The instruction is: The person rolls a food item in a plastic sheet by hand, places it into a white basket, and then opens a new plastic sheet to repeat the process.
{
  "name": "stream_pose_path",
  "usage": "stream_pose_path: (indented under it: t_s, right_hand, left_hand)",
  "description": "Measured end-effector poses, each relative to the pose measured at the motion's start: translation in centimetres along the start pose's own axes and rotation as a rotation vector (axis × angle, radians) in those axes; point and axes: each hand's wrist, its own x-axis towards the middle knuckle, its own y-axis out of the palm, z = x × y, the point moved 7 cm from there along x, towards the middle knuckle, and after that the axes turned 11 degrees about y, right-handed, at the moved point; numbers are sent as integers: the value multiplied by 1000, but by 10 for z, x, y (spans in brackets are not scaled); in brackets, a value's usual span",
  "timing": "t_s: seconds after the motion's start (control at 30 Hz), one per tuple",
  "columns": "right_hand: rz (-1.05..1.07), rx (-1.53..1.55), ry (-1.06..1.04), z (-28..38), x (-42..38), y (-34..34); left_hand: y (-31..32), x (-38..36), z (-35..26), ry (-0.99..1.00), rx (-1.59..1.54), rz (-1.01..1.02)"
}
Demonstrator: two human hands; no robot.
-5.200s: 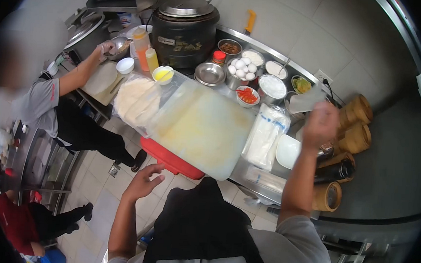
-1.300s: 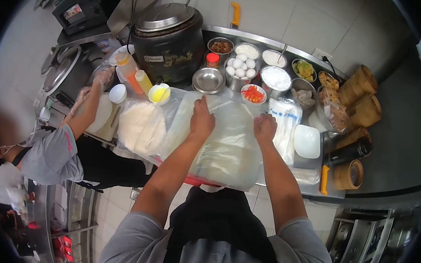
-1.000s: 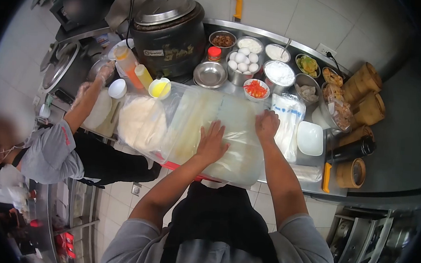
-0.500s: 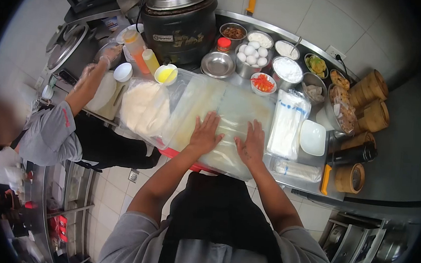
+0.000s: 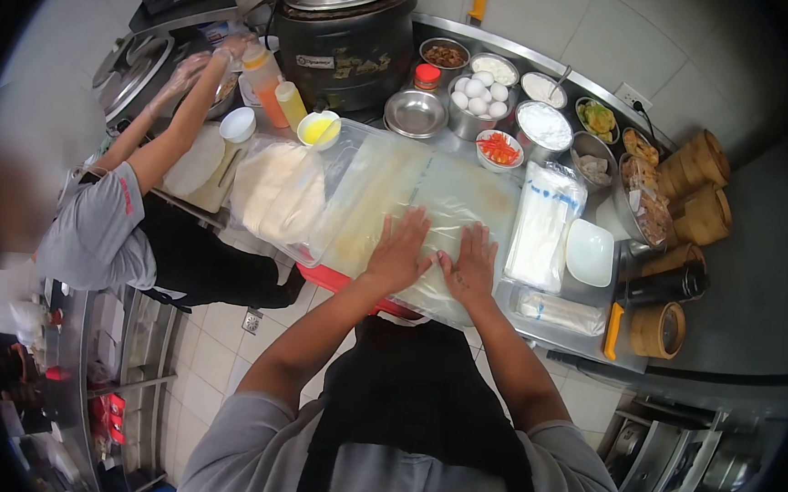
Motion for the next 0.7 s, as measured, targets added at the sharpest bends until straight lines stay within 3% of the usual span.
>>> stream_pose_path:
  t_s: [0.17,0.47,0.57,0.63,0.7]
  right_hand:
    - [27,2,4,1,1,-2]
    - [-2,62,-11,1,-2,-6]
    - [0,79,-18,3,-1,-8]
    - [-16,91,-26,1,-2,-7]
    - [-29,98,-59,1,-2,-4]
  left_hand:
    - [29,-18,3,-40,-25,55]
    - [23,-21,4,-82,28,123]
    - [28,-24,11,-68,-7,53]
    - [14,-31,13,-43,-197,-178]
    - [6,-36,12,-19,-192,-231]
